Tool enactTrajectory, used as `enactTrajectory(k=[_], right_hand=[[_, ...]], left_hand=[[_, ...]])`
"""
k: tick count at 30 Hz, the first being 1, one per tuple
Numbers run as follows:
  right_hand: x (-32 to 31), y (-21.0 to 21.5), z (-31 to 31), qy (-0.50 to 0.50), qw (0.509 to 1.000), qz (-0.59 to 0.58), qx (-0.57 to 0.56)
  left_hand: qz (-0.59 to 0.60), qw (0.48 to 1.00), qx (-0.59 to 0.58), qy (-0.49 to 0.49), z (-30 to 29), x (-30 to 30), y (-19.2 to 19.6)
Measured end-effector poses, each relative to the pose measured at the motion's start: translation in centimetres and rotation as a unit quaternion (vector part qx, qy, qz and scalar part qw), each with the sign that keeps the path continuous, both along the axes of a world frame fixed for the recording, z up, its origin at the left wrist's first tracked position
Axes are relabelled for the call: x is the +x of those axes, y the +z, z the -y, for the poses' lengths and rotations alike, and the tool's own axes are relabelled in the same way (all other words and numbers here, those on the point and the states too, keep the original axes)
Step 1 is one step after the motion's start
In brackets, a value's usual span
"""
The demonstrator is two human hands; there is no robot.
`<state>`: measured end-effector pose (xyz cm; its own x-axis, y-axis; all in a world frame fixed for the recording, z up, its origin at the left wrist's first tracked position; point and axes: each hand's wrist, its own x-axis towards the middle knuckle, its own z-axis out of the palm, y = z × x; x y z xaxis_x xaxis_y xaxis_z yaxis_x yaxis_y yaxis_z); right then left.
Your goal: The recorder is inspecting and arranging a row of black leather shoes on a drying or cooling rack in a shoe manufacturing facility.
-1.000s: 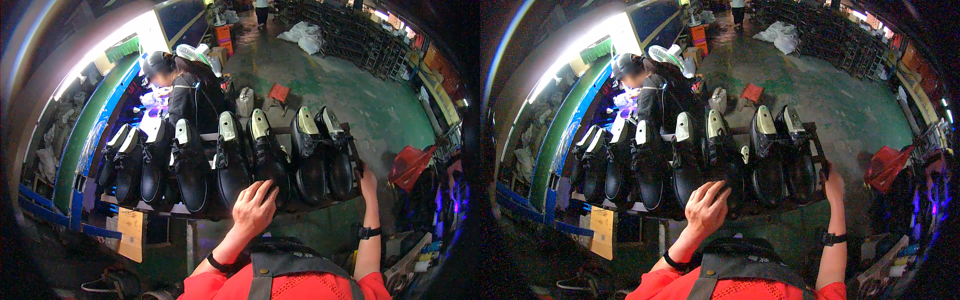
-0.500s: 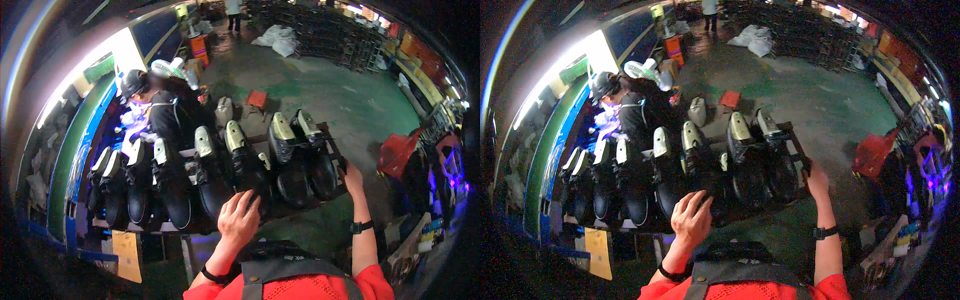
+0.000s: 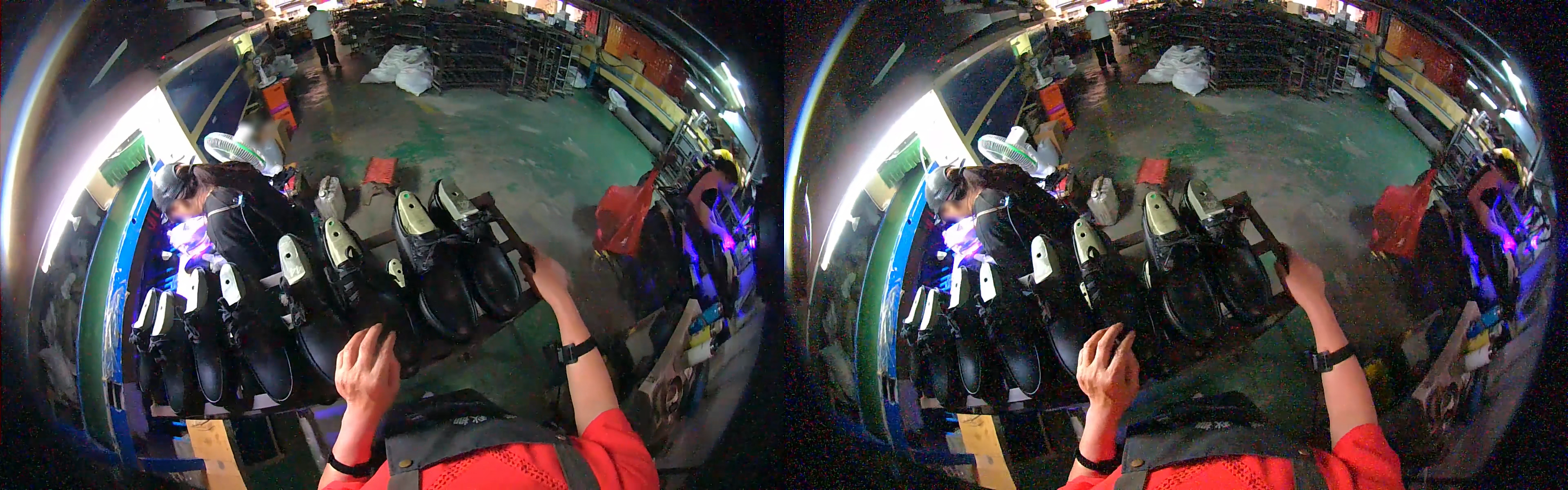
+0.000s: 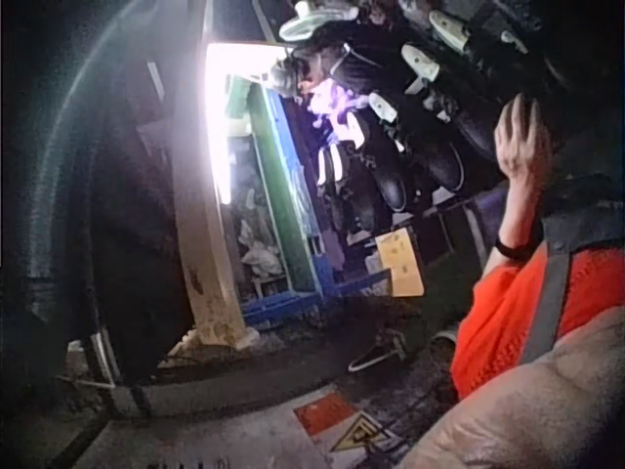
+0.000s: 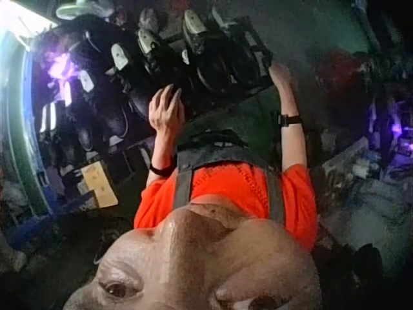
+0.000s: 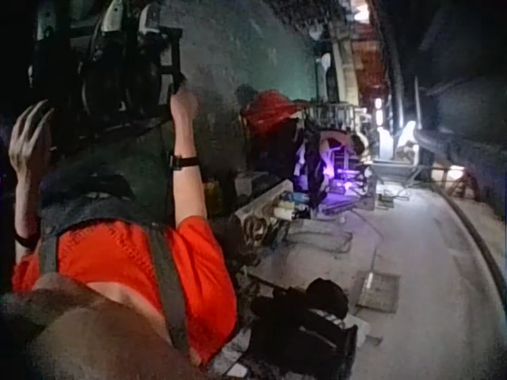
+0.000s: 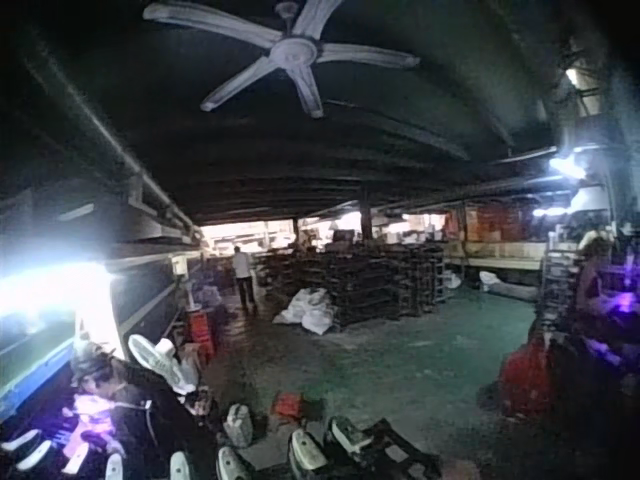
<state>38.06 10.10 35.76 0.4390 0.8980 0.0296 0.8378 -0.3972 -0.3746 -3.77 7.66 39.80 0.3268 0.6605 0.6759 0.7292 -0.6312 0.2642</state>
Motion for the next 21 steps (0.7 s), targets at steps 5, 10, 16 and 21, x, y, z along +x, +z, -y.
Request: enactTrajectory(k=[5,10,16,21], right_hand=[[-0.1,-0.1,0.0,0.010,0.999,0.016,0.026],[-0.5,0.3,0.2,0.017,0.999,0.013,0.038],[-1.0,1.0,0.1,0.005,1.000,0.006,0.023],[-0.9,0.9,0.2,0.006,1.000,0.001,0.019]], left_hand=[[-0.005,1.000,0.000,0.001,0.0,0.0,0.1],[-0.005,1.000,-0.001,0.001,0.1,0.0,0.2],[-0.001,1.000,-0.001,0.001,0.1,-0.1,0.0],[-0.009,1.000,0.011,0.007,-0.1,0.0,-0.2]])
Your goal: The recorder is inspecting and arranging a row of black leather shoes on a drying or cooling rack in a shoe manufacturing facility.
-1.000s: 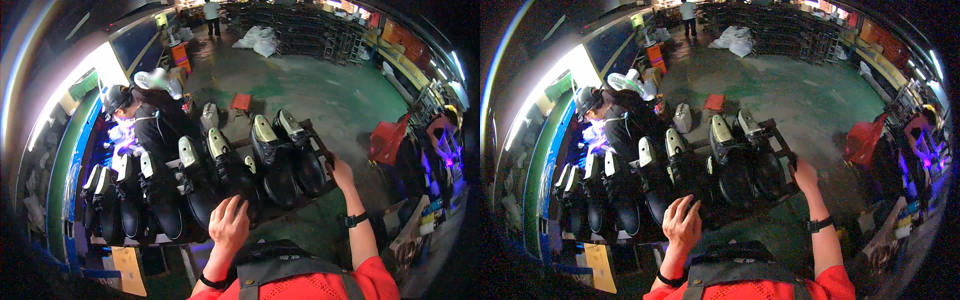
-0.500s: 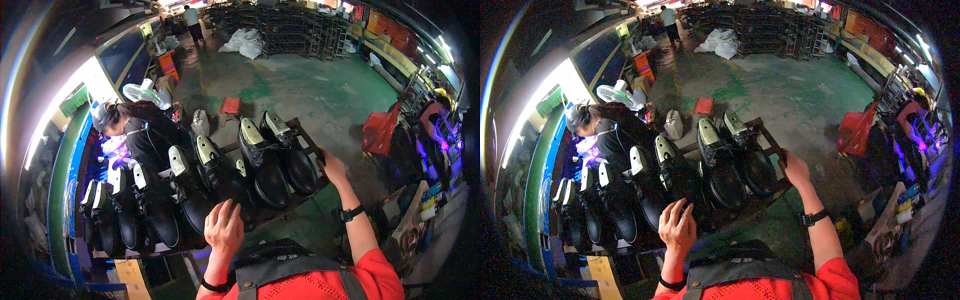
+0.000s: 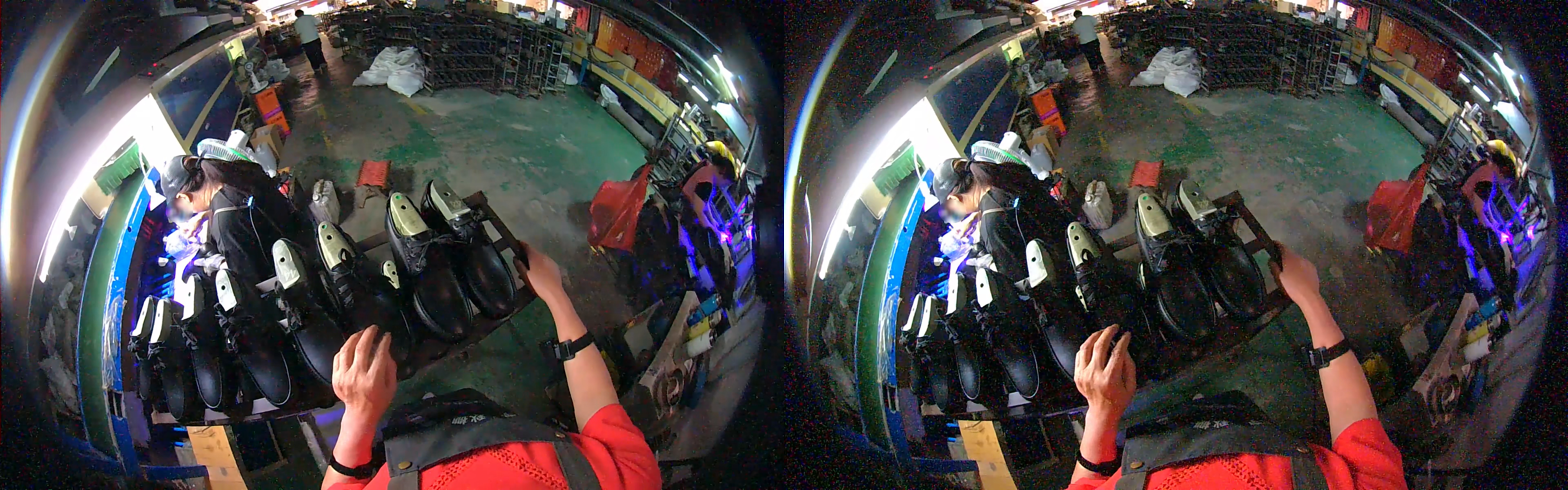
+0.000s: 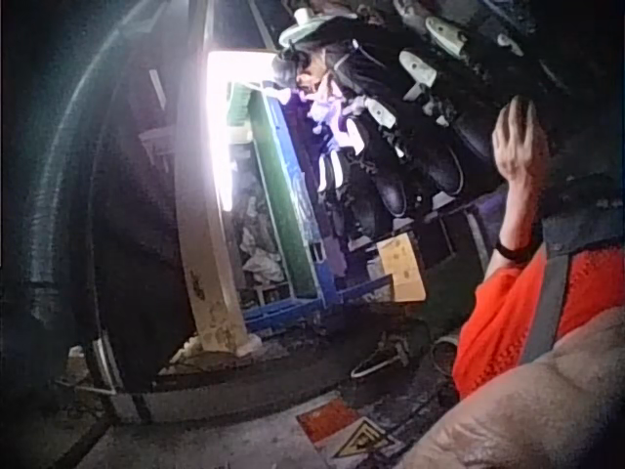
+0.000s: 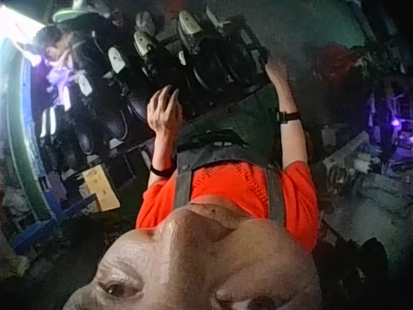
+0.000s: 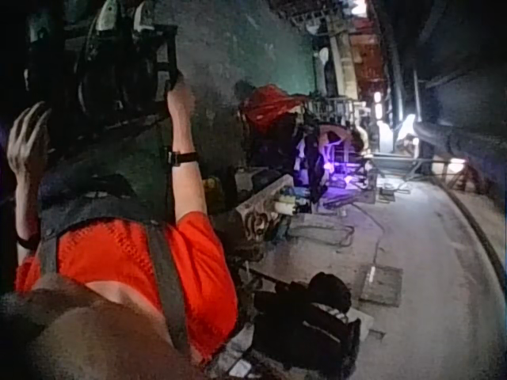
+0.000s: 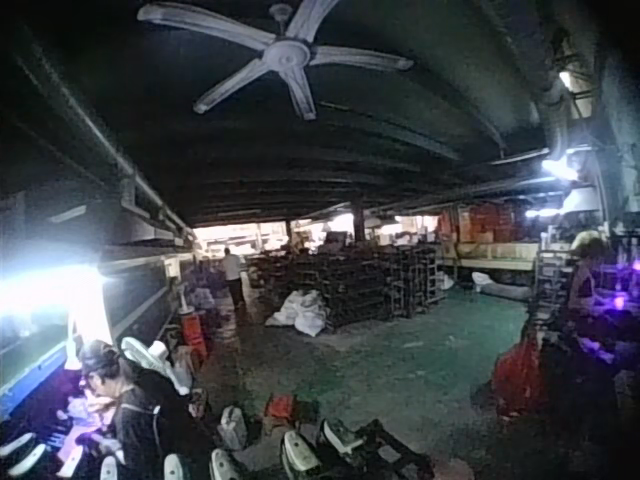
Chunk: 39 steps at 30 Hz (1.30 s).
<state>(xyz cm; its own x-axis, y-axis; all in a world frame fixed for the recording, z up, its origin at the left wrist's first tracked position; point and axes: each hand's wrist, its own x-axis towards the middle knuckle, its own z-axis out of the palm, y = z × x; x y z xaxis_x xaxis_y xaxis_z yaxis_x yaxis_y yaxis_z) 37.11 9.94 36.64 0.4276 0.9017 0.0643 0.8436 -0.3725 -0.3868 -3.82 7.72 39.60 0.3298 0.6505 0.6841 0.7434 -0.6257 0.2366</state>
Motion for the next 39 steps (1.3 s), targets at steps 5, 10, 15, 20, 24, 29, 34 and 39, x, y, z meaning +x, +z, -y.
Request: enactTrajectory(k=[5,10,15,20,24,29,34,39], right_hand=[[0.3,-0.3,-0.1,0.004,1.000,0.020,-0.009],[0.4,-0.5,-0.1,0.012,1.000,0.017,-0.001],[0.4,-0.4,-0.2,0.004,1.000,0.014,-0.012],[0.3,-0.3,-0.2,-0.002,1.000,0.021,-0.012],[0.6,-0.6,-0.1,0.003,1.000,0.015,-0.013],[1.2,-1.5,-0.5,0.010,0.998,0.064,-0.022],[1.2,-1.9,0.5,0.006,1.000,-0.010,0.001],[1.2,-1.3,-0.6,-0.014,0.999,0.048,-0.015]], left_hand=[[-0.003,1.000,0.004,0.001,-0.1,0.0,-0.1],[0.000,1.000,-0.007,0.001,0.0,0.0,0.0],[-0.005,1.000,-0.002,0.002,0.0,-0.1,0.1],[-0.004,1.000,-0.004,-0.003,0.1,-0.2,0.1],[-0.003,1.000,-0.012,-0.007,0.2,-0.2,0.4],[0.000,1.000,-0.009,-0.005,0.0,-0.1,0.3],[-0.010,1.000,-0.022,-0.007,0.3,-0.3,-0.2],[0.002,1.000,-0.002,-0.001,-0.1,0.0,0.2]])
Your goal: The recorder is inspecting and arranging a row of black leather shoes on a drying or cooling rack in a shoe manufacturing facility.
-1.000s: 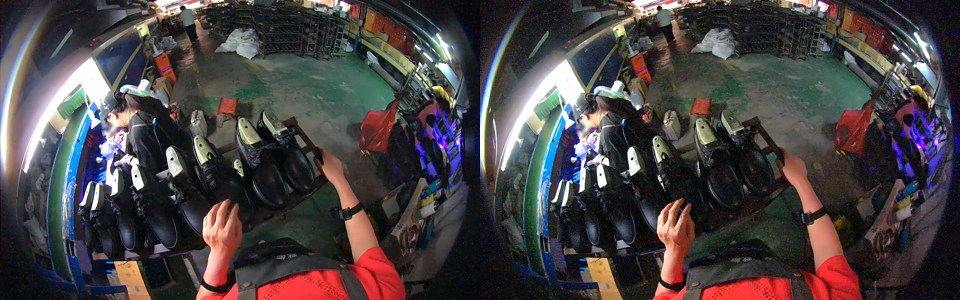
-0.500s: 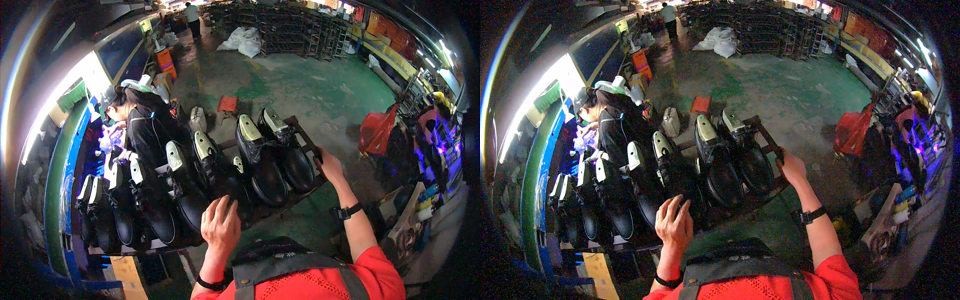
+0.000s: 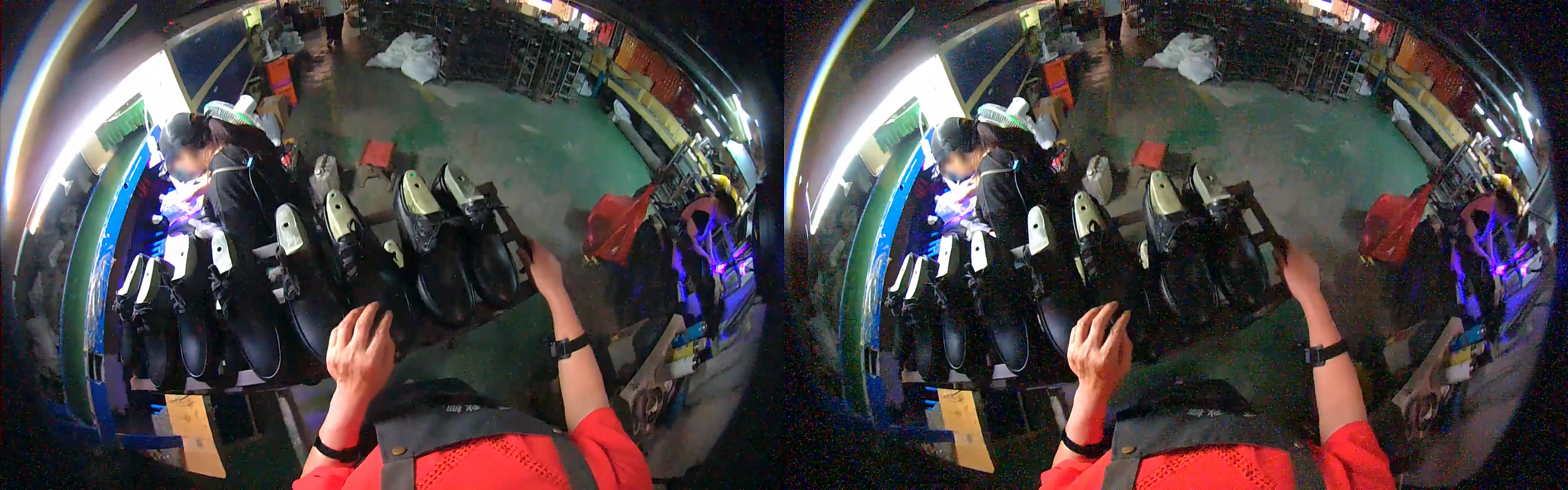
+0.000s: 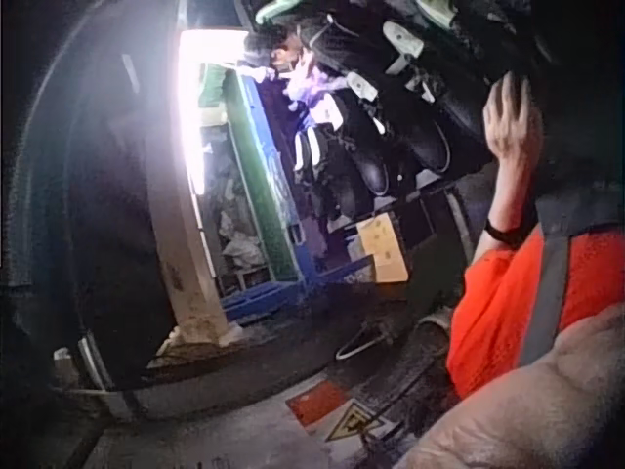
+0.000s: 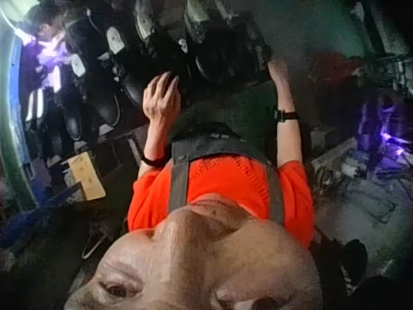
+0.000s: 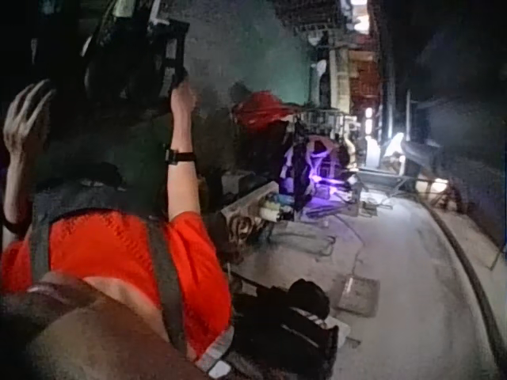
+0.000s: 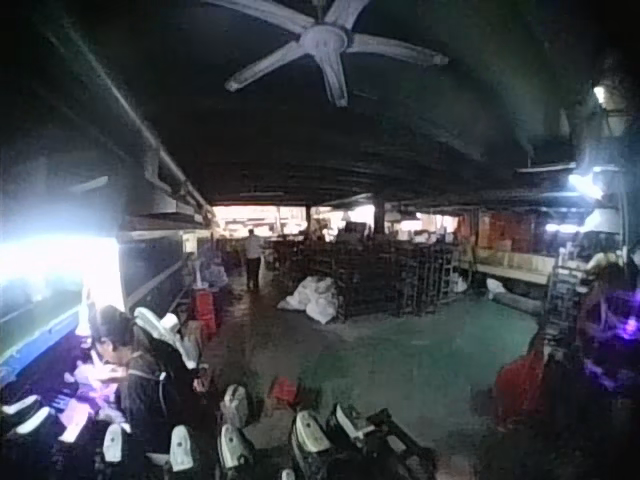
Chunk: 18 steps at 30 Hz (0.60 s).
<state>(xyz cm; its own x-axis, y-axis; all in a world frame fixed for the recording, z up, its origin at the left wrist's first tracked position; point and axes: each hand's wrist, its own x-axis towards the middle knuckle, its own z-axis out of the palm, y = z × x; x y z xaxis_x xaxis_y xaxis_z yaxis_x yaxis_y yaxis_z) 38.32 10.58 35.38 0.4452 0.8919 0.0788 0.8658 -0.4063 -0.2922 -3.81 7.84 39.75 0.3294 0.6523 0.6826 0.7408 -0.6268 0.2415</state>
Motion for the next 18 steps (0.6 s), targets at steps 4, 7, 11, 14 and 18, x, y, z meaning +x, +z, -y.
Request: enactTrajectory(k=[4,7,11,14,18], right_hand=[[0.21,0.00,0.15,0.021,0.998,-0.053,0.005],[0.28,-0.04,0.11,0.024,0.998,-0.053,0.014],[-0.29,0.10,0.73,0.050,0.997,-0.004,0.060],[-0.37,0.71,0.65,0.041,0.998,-0.026,0.028],[0.31,0.08,0.60,0.021,0.997,-0.067,0.016]], left_hand=[[0.004,1.000,-0.006,0.000,0.23,-0.07,0.01],[-0.002,1.000,0.003,0.001,0.00,-0.13,-0.07],[-0.004,1.000,-0.005,-0.007,0.30,-0.12,-0.12],[-0.004,1.000,0.004,-0.004,0.03,-0.13,-0.04],[0.007,1.000,0.014,-0.004,-0.02,0.02,0.01]])
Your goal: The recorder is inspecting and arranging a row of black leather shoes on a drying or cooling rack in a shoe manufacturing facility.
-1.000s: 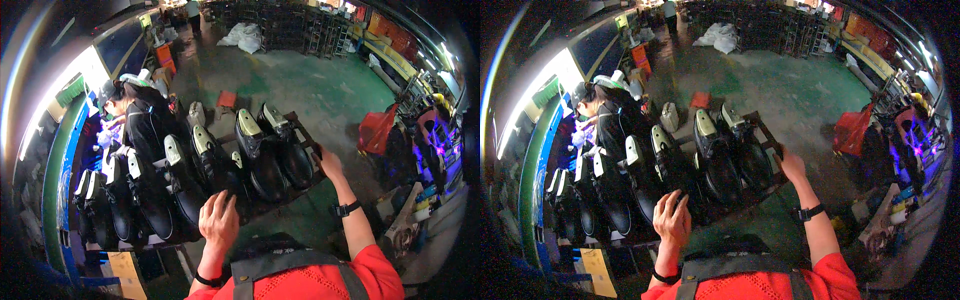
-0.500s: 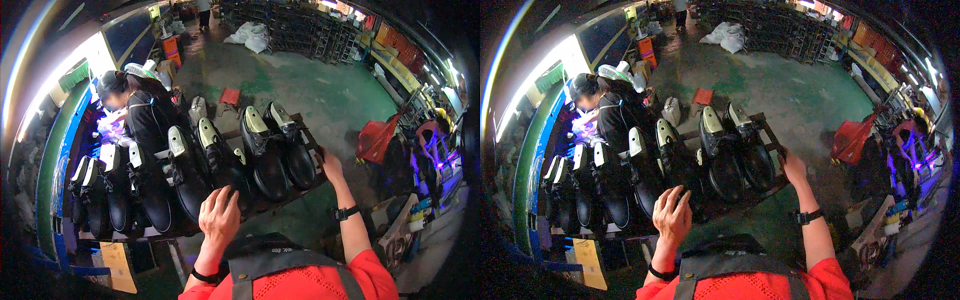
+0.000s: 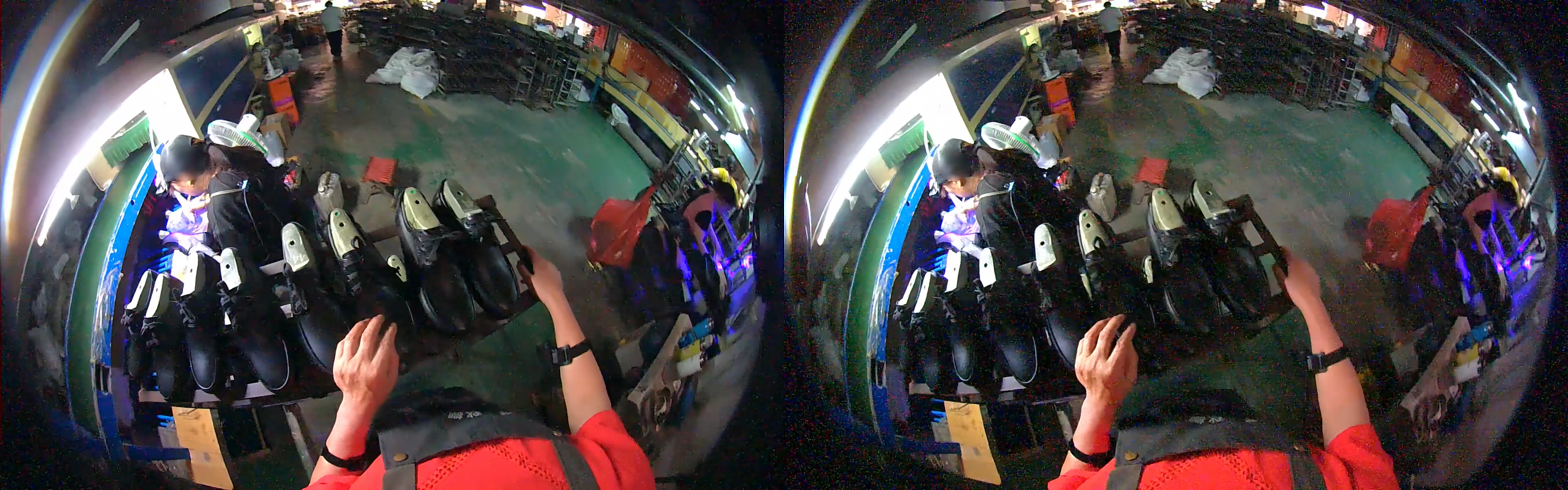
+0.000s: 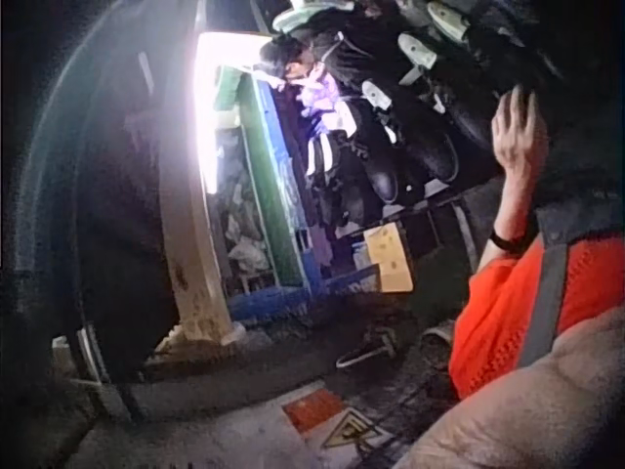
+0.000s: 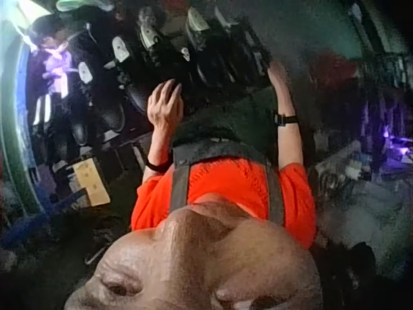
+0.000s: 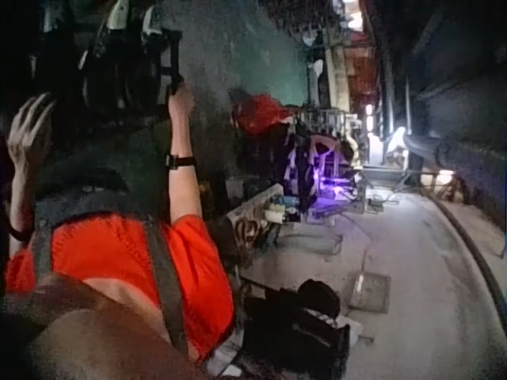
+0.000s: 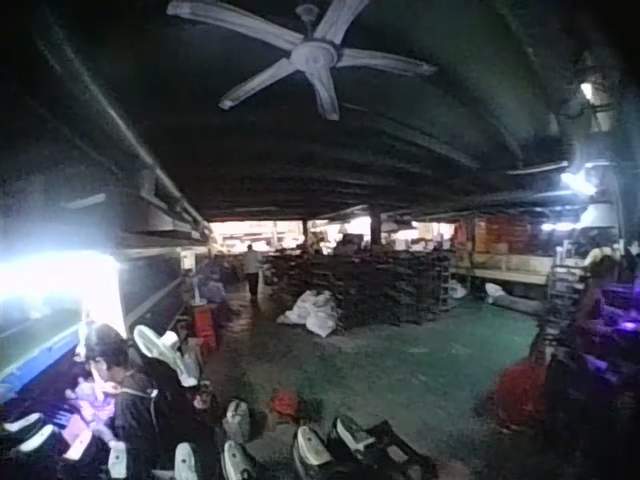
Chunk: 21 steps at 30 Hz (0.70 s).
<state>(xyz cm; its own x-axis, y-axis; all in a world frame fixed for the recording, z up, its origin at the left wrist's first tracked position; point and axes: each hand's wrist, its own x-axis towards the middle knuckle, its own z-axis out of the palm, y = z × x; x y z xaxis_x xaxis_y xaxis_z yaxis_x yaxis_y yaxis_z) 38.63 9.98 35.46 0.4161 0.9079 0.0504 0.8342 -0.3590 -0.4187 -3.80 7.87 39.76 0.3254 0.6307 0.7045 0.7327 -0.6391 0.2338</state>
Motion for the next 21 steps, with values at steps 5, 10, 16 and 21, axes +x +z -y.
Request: enactTrajectory(k=[5,10,16,21], right_hand=[[2.1,-2.4,-0.8,0.002,0.994,0.099,-0.033],[2.7,-2.8,-0.7,0.022,0.998,0.046,0.022],[1.1,0.0,-0.4,-0.023,0.998,-0.024,-0.054],[1.9,-0.9,-1.0,-0.008,0.997,0.043,-0.061]], left_hand=[[0.011,1.000,-0.020,-0.003,0.2,-0.1,0.2],[0.016,1.000,-0.005,-0.010,0.1,-0.2,-0.1],[0.010,1.000,-0.017,-0.009,0.3,-0.2,-0.2],[0.011,1.000,-0.019,-0.008,0.1,-0.3,-0.2]])
